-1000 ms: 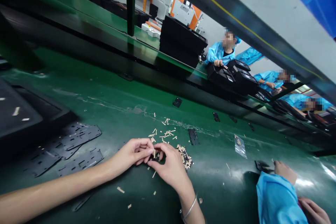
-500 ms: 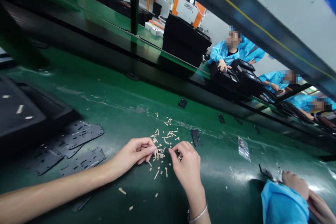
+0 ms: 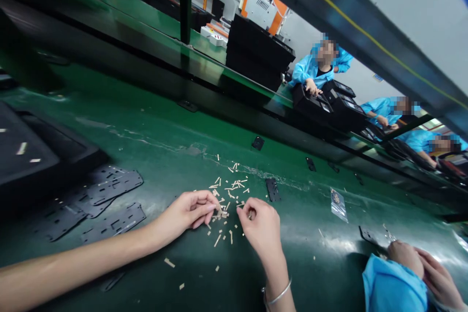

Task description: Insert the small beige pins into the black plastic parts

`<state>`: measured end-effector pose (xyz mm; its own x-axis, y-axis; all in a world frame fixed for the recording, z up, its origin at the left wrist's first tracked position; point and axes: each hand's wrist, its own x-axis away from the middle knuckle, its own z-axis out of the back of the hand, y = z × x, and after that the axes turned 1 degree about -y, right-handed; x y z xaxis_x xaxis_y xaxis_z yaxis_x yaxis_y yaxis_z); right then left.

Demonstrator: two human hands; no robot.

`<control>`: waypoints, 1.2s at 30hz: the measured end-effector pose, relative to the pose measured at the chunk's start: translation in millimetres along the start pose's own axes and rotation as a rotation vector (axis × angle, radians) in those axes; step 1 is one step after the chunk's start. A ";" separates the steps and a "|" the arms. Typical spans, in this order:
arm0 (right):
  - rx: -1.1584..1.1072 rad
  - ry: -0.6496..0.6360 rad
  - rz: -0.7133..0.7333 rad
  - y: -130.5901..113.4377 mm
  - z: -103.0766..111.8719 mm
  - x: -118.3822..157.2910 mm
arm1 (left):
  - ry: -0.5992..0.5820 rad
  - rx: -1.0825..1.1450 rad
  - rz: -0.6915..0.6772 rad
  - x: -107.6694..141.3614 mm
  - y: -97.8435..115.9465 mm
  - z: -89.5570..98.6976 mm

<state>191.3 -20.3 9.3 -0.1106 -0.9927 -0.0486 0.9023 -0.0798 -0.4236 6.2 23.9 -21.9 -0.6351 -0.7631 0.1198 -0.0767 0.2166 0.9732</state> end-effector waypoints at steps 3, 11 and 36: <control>0.108 0.106 0.130 -1.7 -0.9 1.7 | 0.014 0.025 -0.001 -0.6 -2.9 -1.0; -0.060 0.313 0.464 -28.4 -20.7 15.6 | 0.056 0.045 -0.019 -0.3 -6.4 -3.1; -0.019 0.405 0.480 -19.8 -25.1 10.3 | 0.098 0.098 0.016 -4.0 -10.6 -1.3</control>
<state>161.9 -26.7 -5.5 0.1527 -0.8043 -0.5742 0.8835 0.3715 -0.2854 10.6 23.8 -32.4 -0.5595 -0.8135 0.1586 -0.1448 0.2843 0.9477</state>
